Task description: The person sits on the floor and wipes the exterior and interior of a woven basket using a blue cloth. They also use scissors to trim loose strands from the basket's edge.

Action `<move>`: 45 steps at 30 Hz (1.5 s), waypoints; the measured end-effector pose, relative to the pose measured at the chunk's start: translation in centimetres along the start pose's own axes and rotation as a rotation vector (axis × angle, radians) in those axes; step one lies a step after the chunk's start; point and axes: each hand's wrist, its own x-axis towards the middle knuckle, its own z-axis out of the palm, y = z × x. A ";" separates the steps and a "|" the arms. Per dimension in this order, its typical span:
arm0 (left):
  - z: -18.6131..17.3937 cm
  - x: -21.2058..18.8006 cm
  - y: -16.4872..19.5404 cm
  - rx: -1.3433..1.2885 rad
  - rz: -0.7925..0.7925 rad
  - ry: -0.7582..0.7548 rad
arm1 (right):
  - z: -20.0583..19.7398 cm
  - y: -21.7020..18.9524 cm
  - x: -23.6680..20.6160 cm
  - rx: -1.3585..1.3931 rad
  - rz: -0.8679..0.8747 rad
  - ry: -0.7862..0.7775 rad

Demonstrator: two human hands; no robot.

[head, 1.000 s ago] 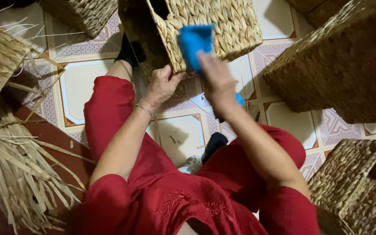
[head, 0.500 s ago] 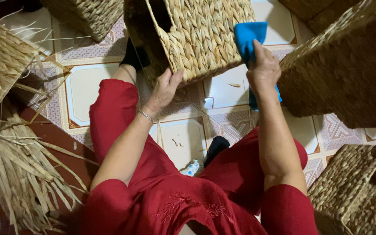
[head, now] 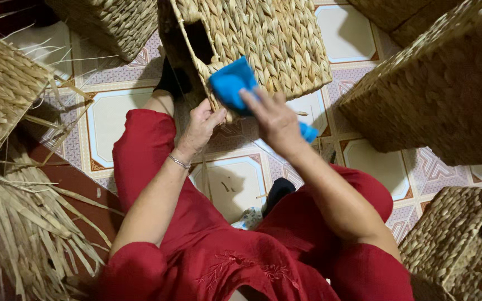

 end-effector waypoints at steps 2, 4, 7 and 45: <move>0.1 0.1 0.3 0.042 0.013 -0.018 | -0.6 3.2 0.2 -0.079 0.038 0.051; 0.5 0.1 0.8 0.056 0.023 -0.006 | -0.8 6.3 0.2 -0.190 0.124 0.081; 1.1 0.2 1.5 0.072 0.018 0.004 | -1.5 10.1 -0.4 -0.251 0.297 0.098; 5.0 0.2 1.3 0.523 -0.008 0.046 | -3.0 0.5 0.9 0.210 0.104 0.082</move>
